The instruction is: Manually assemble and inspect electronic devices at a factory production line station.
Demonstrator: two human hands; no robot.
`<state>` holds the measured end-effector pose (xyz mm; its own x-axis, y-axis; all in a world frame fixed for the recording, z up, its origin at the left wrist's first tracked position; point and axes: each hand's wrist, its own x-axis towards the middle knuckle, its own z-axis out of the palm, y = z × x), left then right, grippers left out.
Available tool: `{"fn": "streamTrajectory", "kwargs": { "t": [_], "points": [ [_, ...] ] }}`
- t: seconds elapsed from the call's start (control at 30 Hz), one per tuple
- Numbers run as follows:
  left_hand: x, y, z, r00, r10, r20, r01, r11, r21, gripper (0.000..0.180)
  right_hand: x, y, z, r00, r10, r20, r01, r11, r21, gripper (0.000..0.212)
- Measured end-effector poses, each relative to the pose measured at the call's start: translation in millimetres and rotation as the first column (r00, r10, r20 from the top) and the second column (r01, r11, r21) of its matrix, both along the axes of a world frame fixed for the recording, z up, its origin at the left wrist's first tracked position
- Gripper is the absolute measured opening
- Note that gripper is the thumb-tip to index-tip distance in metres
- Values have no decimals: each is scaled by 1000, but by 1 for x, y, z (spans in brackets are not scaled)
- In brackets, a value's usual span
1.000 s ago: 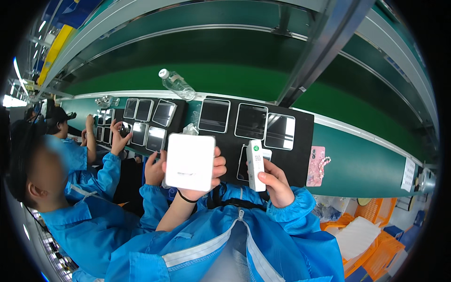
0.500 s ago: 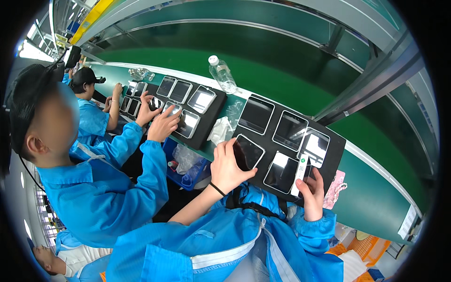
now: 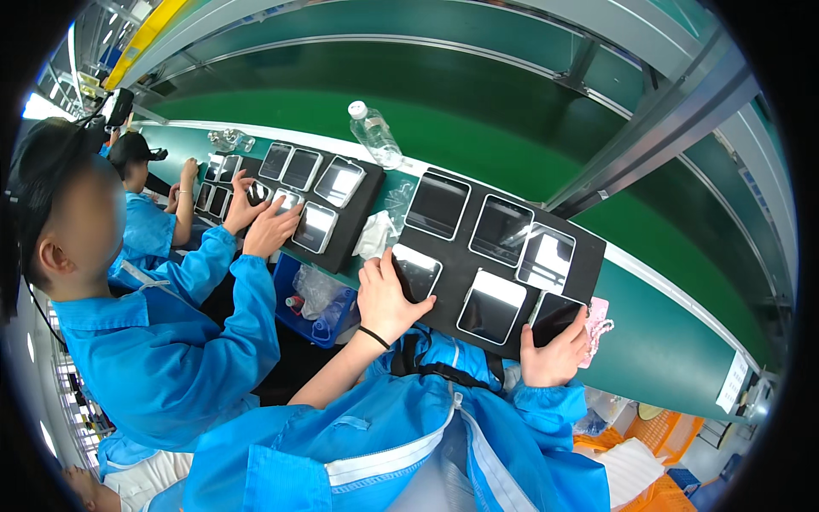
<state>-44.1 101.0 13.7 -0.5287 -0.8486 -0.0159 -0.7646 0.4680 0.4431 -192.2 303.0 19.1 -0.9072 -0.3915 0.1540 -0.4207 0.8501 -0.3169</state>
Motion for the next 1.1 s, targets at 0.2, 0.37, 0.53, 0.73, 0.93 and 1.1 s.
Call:
{"fn": "streamTrajectory", "kwargs": {
  "t": [0.2, 0.37, 0.53, 0.73, 0.93, 1.1],
  "points": [
    [-4, 11, 7, 991, -134, 13, 132, 956, -262, 102, 4, 3, -4, 997, -15, 81, 10, 998, 58, 102],
    [-17, 25, 16, 923, -361, -136, 355, 933, -67, 70, 1, 4, -6, 997, 3, 76, -9, 997, 82, 92],
    [-28, 47, 9, 868, -485, -107, 497, 852, 163, 65, -4, 7, -4, 994, 31, 103, -35, 999, 42, 81],
    [-27, 47, 5, 863, -426, -270, 490, 835, 248, 66, -3, 5, 0, 998, 58, 17, -59, 998, 18, 69],
    [-23, 45, 1, 878, -135, -459, 416, 688, 594, 69, 4, -9, 17, 984, 173, -35, -176, 976, -130, 48],
    [-24, 37, 1, 881, 5, -473, 429, 410, 805, 68, 16, -23, 20, 962, 273, -15, -273, 962, -26, 55]
  ]
}}
